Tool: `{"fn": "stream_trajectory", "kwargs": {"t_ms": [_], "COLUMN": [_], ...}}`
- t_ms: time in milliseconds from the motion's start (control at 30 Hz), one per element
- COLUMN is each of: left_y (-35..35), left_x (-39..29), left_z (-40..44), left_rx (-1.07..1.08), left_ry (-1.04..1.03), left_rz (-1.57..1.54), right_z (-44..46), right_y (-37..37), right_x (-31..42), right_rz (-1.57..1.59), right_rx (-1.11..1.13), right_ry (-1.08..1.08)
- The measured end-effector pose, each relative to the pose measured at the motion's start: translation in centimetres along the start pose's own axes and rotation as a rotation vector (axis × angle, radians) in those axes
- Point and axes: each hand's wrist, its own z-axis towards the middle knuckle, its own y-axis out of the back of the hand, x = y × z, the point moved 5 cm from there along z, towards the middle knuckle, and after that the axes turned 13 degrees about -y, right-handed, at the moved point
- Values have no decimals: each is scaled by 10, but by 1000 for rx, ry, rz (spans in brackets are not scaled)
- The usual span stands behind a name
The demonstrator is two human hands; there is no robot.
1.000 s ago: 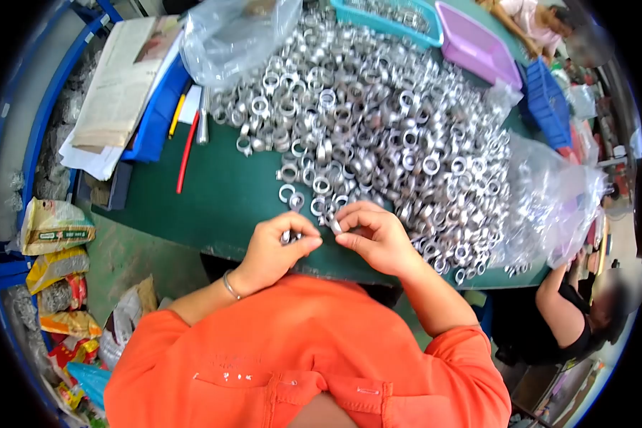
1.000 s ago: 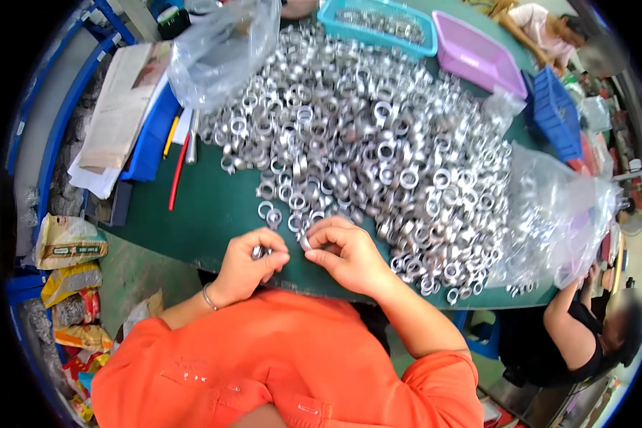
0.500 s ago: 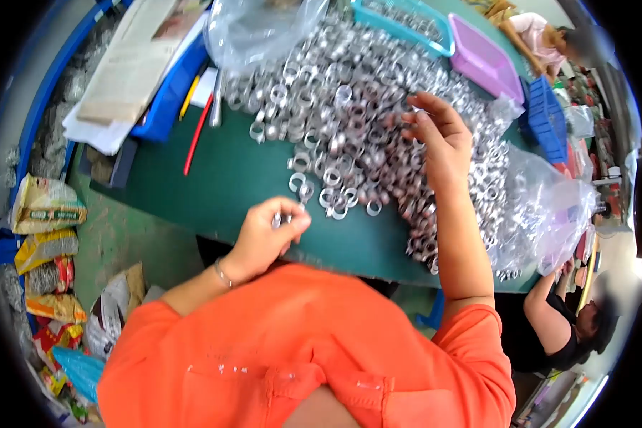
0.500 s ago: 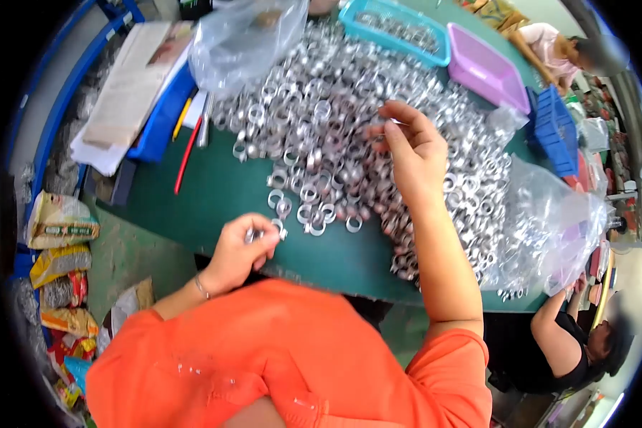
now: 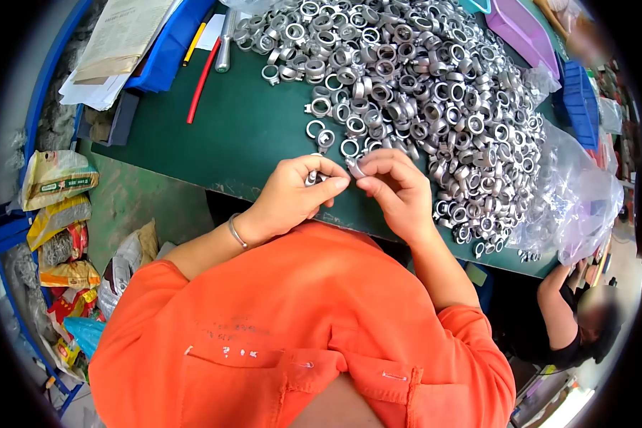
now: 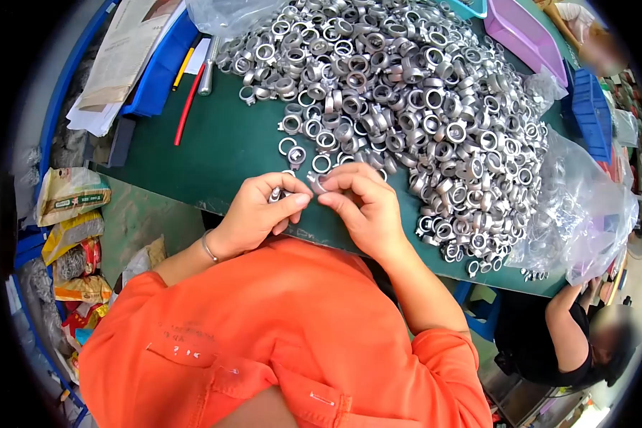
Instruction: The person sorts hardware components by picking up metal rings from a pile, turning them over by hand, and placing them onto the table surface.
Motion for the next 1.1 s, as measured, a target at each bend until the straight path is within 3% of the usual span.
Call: {"fn": "stream_trajectory", "kwargs": {"t_ms": [167, 333, 500, 567, 633, 667, 700, 767, 867, 900, 1000, 1067, 1100], "left_y": [-6, -9, -9, -11, -10, -11, -10, -12, -17, -19, -15, -4, -4], "left_x": [2, 6, 3, -9, -13, -17, -18, -22, -25, -26, -29, -13, -16], "left_z": [2, 1, 1, 2, 1, 1, 1, 0, -1, -2, -2, 2, 2], "left_rx": [33, 42, 68, 97, 103, 109, 111, 165, 234, 235, 95, 26, 26], "left_ry": [-49, -26, -23, -422, -490, -560, -559, -648, -697, -697, -685, -386, -387], "left_rz": [-82, -122, -46, 236, 311, 387, 386, 453, 496, 496, 523, 340, 340], "right_z": [-13, -20, -23, -23, -19, -18, -19, -18, -18, -18, -14, -14, -14], "right_y": [-7, -5, -5, -5, -2, 0, 1, 3, -4, -5, -5, -2, -1], "right_x": [1, 16, 19, 20, 8, 0, -13, -20, -18, -18, -7, -6, -6], "right_rz": [48, -256, -319, -322, -12, 114, 311, 510, 498, 498, 660, 713, 728], "right_rx": [16, -115, -143, -148, -18, 18, 83, 143, 260, 259, 227, 133, 119], "right_ry": [54, 356, 436, 461, 198, 182, -51, -209, -339, -339, -75, -78, -60]}}
